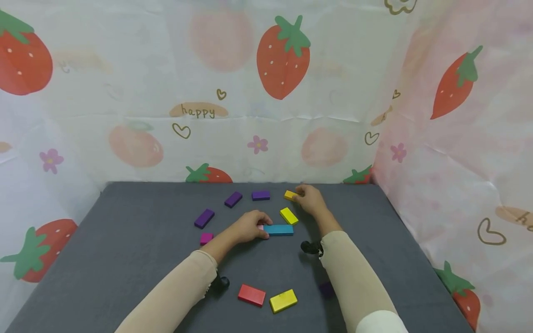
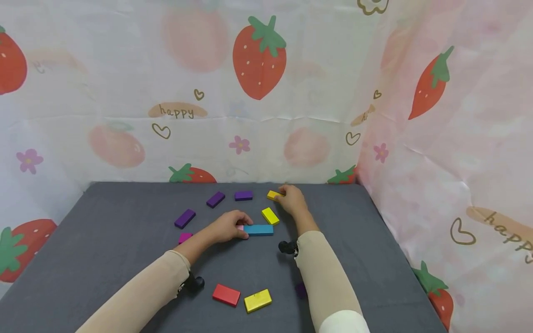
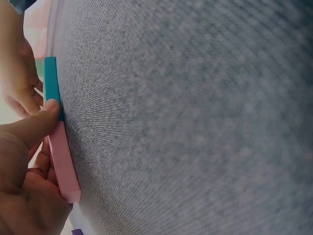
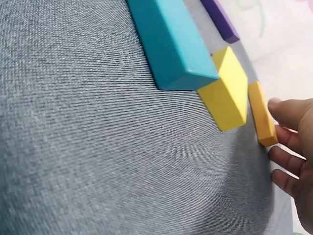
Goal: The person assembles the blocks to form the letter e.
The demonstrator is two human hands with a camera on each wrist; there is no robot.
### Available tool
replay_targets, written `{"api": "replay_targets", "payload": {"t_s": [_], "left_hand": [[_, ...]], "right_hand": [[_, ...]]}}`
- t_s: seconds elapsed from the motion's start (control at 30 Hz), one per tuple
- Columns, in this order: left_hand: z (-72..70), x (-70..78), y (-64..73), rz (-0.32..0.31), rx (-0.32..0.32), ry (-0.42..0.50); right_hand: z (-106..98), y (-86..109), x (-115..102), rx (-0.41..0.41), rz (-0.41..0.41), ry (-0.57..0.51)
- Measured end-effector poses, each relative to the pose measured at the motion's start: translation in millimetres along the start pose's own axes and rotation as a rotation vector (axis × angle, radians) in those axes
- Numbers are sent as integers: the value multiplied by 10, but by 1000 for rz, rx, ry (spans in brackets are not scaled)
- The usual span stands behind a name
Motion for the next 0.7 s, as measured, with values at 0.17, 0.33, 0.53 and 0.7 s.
{"api": "replay_targets", "payload": {"t_s": [0.17, 0.33, 0.53, 0.7], "left_hand": [[-1, -1, 0, -5, -3, 10], [-16, -11, -12, -9, 2, 8], [-15, -11, -5, -13, -3, 2], [0, -9, -5, -18, -6, 2]], "right_hand": [[27, -8, 10, 15, 5, 9], [38, -34, 3, 22, -9, 37], [53, -48, 2, 27, -1, 62], [40, -37, 3, 27, 1, 72]]}}
Point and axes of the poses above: each hand's wrist, its own y-axis away from the middle knuckle, its own z-axis out of the palm, x = y × z, the point moved 2 cm from there along -y, towards the middle knuckle, and after that the axes turned 12 degrees about -z, right-handed, at the moved point
